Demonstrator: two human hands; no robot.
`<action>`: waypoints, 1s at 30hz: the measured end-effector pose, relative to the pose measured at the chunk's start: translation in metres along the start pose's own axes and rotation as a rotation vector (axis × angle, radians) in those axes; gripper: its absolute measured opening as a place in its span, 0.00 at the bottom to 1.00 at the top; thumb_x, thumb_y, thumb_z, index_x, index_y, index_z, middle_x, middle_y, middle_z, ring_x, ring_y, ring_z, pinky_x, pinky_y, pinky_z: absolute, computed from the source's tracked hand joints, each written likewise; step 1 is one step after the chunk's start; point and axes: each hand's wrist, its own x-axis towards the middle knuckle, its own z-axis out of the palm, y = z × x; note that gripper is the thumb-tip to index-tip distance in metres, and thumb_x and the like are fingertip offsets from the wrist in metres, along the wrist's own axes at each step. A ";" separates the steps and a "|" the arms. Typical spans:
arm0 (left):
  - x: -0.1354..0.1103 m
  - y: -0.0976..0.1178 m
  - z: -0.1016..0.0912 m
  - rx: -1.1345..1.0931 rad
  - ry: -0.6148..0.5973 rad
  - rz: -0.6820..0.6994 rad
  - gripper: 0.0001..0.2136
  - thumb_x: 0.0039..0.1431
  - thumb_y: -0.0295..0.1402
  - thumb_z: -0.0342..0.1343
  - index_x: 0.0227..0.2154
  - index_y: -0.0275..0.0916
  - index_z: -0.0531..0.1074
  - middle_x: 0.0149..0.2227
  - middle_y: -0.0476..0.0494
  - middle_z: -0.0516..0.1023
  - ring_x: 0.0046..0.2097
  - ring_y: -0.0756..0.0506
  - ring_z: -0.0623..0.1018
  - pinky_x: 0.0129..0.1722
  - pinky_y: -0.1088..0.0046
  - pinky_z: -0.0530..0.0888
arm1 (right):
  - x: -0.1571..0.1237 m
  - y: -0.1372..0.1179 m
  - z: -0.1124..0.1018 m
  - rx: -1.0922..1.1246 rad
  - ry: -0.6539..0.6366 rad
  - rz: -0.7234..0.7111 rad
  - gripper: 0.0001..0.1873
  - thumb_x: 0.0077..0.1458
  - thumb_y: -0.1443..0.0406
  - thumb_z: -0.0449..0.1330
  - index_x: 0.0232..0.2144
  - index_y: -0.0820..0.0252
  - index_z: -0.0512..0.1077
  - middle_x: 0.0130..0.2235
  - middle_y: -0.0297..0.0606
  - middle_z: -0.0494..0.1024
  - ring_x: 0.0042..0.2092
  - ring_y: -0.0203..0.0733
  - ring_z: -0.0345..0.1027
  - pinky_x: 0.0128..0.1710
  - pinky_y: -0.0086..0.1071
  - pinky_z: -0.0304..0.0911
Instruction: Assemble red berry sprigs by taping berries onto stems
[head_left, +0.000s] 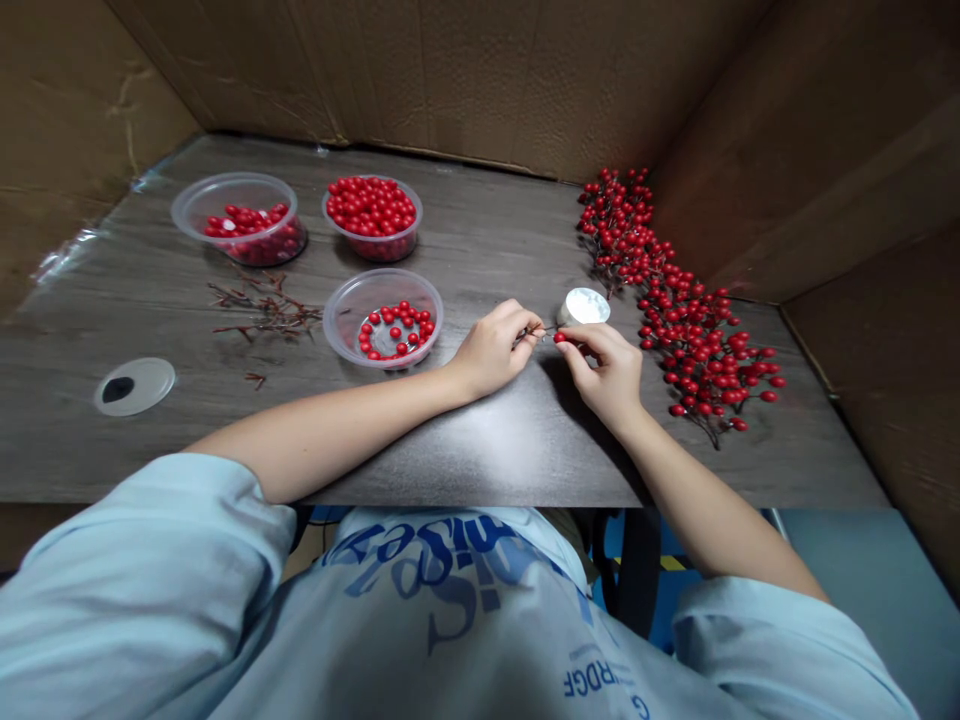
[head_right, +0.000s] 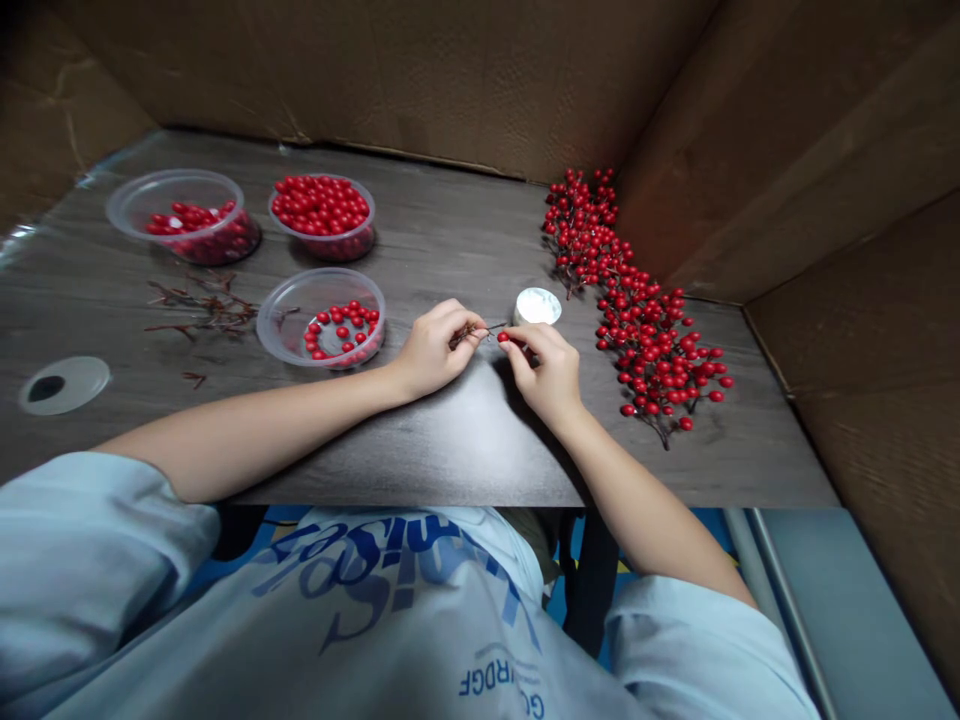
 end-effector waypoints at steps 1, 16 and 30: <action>0.000 0.000 0.000 0.004 -0.001 0.002 0.06 0.57 0.28 0.48 0.31 0.34 0.70 0.31 0.46 0.69 0.32 0.52 0.68 0.34 0.77 0.65 | 0.000 0.000 0.000 -0.003 -0.002 0.001 0.05 0.53 0.66 0.58 0.31 0.59 0.74 0.31 0.38 0.77 0.30 0.37 0.70 0.27 0.30 0.65; -0.003 -0.004 0.002 0.027 0.000 0.023 0.05 0.56 0.27 0.49 0.30 0.34 0.70 0.31 0.45 0.70 0.33 0.51 0.69 0.34 0.76 0.65 | -0.008 -0.004 0.010 0.001 0.038 0.052 0.05 0.52 0.66 0.59 0.30 0.60 0.74 0.31 0.38 0.78 0.30 0.38 0.70 0.28 0.30 0.66; -0.005 -0.005 0.006 0.092 0.038 0.057 0.04 0.55 0.25 0.49 0.29 0.35 0.69 0.30 0.46 0.71 0.32 0.51 0.70 0.32 0.77 0.66 | -0.009 -0.004 0.012 0.064 0.028 0.127 0.03 0.50 0.67 0.60 0.29 0.59 0.75 0.31 0.36 0.79 0.33 0.38 0.72 0.33 0.31 0.67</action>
